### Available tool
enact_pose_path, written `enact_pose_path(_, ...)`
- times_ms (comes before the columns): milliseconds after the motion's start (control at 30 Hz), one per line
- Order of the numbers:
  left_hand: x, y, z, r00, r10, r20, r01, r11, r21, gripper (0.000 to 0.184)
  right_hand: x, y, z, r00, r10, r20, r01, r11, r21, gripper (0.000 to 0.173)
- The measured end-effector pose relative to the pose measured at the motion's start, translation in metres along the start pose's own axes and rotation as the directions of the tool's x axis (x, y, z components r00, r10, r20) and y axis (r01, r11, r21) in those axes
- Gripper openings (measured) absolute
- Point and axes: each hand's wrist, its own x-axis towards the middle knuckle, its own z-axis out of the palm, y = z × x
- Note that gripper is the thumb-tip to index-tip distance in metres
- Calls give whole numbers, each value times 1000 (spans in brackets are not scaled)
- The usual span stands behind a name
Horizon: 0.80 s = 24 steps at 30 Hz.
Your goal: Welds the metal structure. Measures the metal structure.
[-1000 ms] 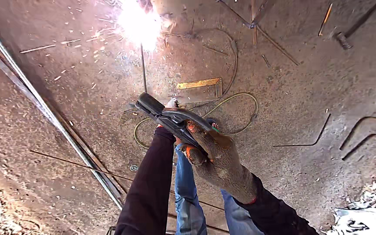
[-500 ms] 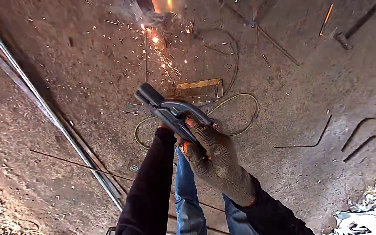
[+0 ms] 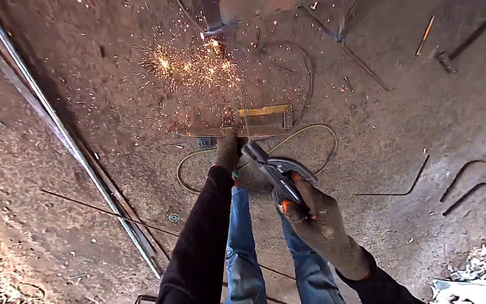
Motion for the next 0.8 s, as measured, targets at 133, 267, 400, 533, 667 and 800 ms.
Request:
enact_pose_path(133,-9,-7,0,999,7,47,-6,1000,-23,43,-50,51,-77,996,85,11,-82,983,-165,51)
enact_pose_path(267,-27,-24,-27,993,59,-98,-70,991,-115,39,-88,84,-183,906,405,127,-218,701,-679,50)
enact_pose_path(400,-48,-27,-84,961,160,-227,-208,956,-206,29,-83,129,-211,750,660,39,-255,343,-904,47)
enact_pose_path(533,-17,-10,-151,895,329,-302,-403,886,-228,26,-44,207,-144,795,588,-151,-511,514,-689,52)
enact_pose_path(667,62,7,-227,848,400,-348,-501,819,-281,29,24,341,-36,765,491,-418,-633,693,-346,56)
enact_pose_path(800,144,-5,-298,808,395,-438,-558,751,-354,37,95,445,33,730,403,-551,-624,722,-299,58)
